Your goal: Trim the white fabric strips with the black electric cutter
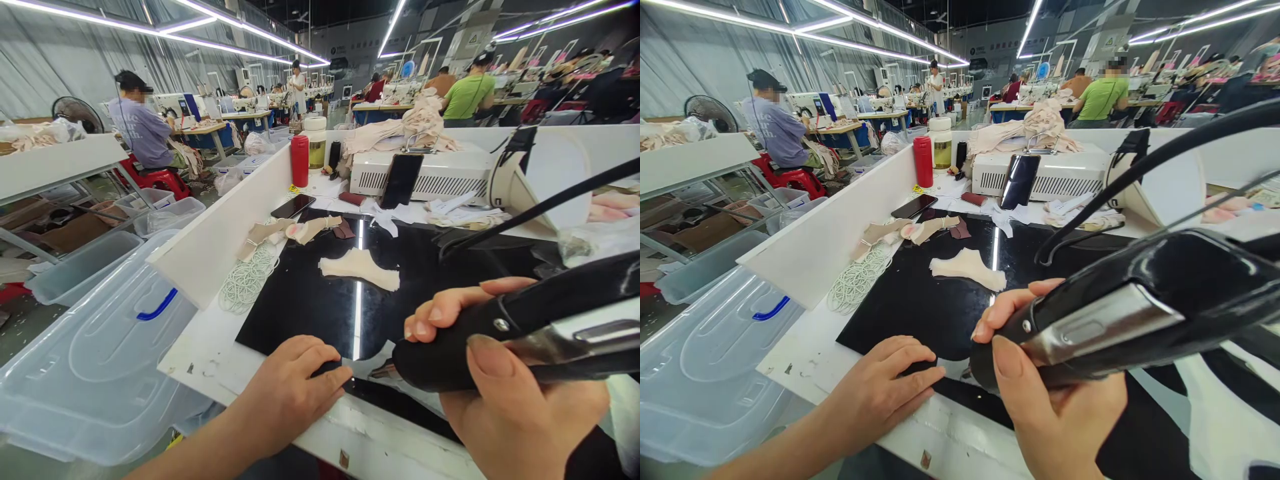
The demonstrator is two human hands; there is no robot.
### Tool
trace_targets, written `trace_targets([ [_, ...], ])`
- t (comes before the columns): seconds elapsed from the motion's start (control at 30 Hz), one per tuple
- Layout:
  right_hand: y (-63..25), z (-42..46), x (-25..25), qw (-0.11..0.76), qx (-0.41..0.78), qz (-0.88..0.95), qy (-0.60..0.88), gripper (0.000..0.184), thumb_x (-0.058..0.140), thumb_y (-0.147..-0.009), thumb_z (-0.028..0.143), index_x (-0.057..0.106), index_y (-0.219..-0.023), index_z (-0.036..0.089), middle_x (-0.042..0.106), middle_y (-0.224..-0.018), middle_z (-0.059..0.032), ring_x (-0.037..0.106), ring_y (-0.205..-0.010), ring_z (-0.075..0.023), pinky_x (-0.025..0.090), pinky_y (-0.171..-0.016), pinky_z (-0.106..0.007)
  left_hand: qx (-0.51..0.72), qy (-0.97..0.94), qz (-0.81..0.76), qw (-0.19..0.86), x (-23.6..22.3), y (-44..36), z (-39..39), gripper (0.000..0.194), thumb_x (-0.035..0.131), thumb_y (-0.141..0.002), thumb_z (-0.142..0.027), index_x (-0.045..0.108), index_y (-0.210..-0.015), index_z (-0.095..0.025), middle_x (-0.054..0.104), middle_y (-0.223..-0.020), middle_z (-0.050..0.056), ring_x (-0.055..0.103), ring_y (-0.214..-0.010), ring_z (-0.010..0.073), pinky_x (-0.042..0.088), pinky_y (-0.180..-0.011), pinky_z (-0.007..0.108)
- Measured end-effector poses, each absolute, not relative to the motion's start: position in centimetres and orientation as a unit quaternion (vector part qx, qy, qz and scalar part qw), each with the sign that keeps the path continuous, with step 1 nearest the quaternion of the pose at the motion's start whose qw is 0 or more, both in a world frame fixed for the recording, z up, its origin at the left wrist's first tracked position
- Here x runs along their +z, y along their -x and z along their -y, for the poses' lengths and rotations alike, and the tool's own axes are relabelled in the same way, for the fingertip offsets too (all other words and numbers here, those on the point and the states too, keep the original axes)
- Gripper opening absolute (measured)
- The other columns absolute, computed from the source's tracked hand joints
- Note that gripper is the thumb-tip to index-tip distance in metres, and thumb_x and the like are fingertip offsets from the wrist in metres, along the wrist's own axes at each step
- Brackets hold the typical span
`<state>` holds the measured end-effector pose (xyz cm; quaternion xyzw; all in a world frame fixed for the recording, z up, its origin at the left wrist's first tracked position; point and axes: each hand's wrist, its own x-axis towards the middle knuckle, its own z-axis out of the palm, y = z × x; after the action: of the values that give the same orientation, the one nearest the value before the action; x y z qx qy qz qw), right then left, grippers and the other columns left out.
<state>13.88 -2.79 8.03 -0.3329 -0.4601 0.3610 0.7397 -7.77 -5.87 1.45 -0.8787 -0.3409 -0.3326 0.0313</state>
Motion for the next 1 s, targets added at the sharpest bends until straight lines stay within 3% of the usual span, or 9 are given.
trace_targets([
  [0.73, -11.8, 2.1, 8.0, 0.742, 0.371, 0.473, 0.297, 0.033, 0.095, -0.093, 0.039, 0.070, -0.113, 0.030, 0.075, -0.080, 0.0057, 0.070, -0.065, -0.0179, 0.067, -0.066, -0.035, -0.348, 0.871, 0.347, 0.004, 1.6, 6.9, 6.5, 0.017, 0.067, -0.116, -0.021, 0.081, -0.120, -0.014, 0.083, -0.110, 0.010, 0.082, -0.103, 0.0222, 0.073, -0.095, 0.037],
  [1.0, -12.1, 2.2, 8.9, 0.751, 0.382, 0.449, 0.298, 0.042, 0.102, -0.083, 0.042, 0.072, -0.108, 0.028, 0.074, -0.075, 0.0058, 0.067, -0.059, -0.0190, 0.066, -0.059, -0.036, -0.358, 0.860, 0.363, -0.023, 2.0, 7.3, 6.3, 0.021, 0.061, -0.119, -0.021, 0.081, -0.116, -0.017, 0.085, -0.108, 0.009, 0.083, -0.103, 0.0199, 0.071, -0.101, 0.037],
])
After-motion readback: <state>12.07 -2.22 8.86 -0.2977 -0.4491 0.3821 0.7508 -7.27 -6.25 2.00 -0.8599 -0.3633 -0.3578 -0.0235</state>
